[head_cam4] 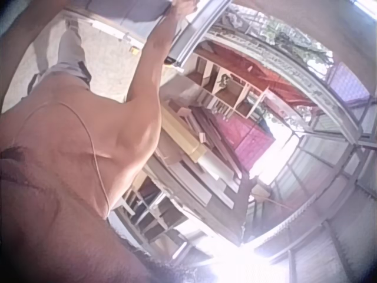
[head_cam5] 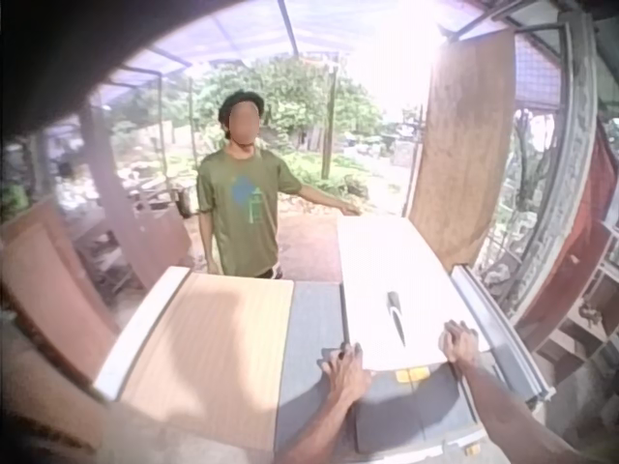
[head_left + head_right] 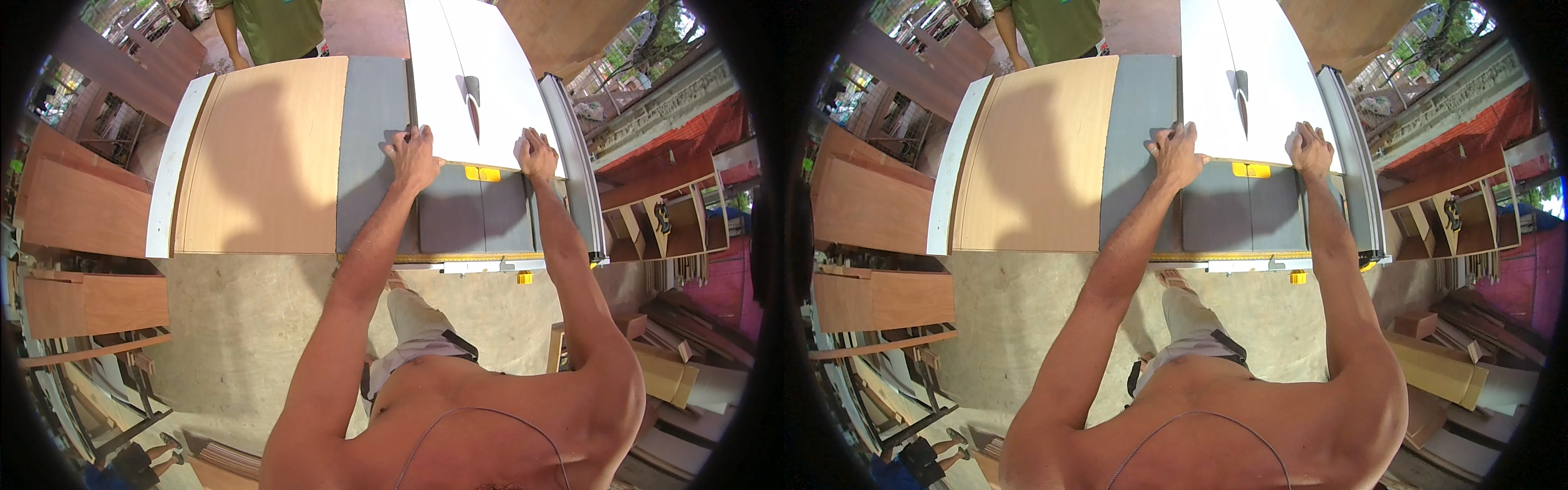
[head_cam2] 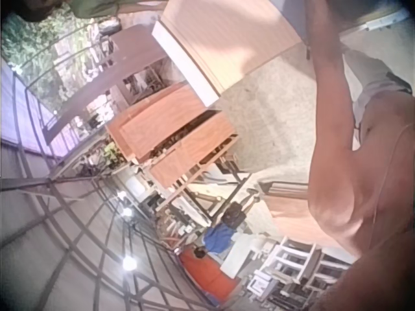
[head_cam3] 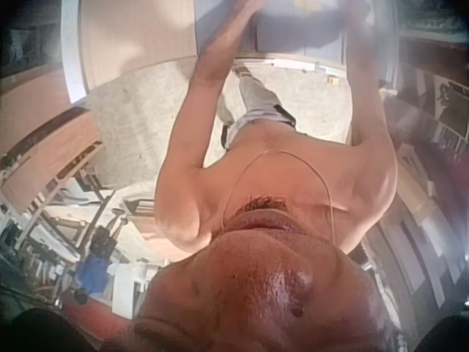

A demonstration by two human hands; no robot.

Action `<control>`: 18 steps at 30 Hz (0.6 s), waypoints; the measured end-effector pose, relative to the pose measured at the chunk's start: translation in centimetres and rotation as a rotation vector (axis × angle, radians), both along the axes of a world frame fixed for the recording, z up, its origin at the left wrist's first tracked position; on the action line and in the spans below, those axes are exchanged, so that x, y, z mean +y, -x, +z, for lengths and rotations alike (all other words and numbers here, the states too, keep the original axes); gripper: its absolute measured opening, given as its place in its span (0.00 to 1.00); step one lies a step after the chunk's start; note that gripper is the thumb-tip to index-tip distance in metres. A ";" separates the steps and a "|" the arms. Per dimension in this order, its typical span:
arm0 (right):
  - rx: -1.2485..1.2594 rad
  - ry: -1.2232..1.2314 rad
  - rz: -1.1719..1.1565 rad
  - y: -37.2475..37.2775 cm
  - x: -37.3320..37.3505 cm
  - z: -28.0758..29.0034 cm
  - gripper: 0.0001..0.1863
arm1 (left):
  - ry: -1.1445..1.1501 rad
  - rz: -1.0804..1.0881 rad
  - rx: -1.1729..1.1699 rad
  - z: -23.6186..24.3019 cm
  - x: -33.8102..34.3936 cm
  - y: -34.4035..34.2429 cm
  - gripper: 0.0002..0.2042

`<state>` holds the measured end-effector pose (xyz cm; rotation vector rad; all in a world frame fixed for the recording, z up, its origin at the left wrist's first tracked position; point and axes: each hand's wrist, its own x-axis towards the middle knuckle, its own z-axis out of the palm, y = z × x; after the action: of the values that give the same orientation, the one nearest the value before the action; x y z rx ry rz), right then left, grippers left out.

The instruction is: The person picks up a white board and places it on a table saw. The person then guides the board through the spinning blade to cut it.

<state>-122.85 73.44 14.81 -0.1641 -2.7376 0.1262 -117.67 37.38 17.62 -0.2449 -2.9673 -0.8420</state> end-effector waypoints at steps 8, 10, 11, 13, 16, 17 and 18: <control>0.041 0.000 0.018 0.2 0.0 0.1 0.26 | -0.021 -0.006 -0.008 0.2 0.0 0.2 0.41; 0.045 0.006 0.022 0.2 -0.2 0.1 0.26 | -0.018 -0.010 -0.007 0.4 -0.1 0.2 0.41; 0.046 0.012 0.023 0.2 -0.3 0.2 0.26 | -0.016 -0.011 -0.005 0.4 -0.2 0.2 0.41; 0.042 0.016 0.023 0.3 -0.5 0.2 0.26 | -0.013 -0.013 -0.002 0.3 -0.3 0.3 0.41; 0.030 0.007 0.007 0.4 -0.1 0.1 0.26 | -0.021 -0.019 -0.019 0.5 -0.1 0.4 0.41; 0.027 0.001 0.001 0.5 -0.1 0.1 0.26 | -0.021 -0.016 -0.015 0.4 0.0 0.5 0.41; 0.023 -0.004 -0.005 0.6 -0.1 0.1 0.26 | -0.021 -0.013 -0.011 0.3 0.0 0.6 0.41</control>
<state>-123.44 73.33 14.91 -0.1677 -2.7138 0.1200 -118.26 37.38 17.90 -0.2595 -2.9680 -0.8784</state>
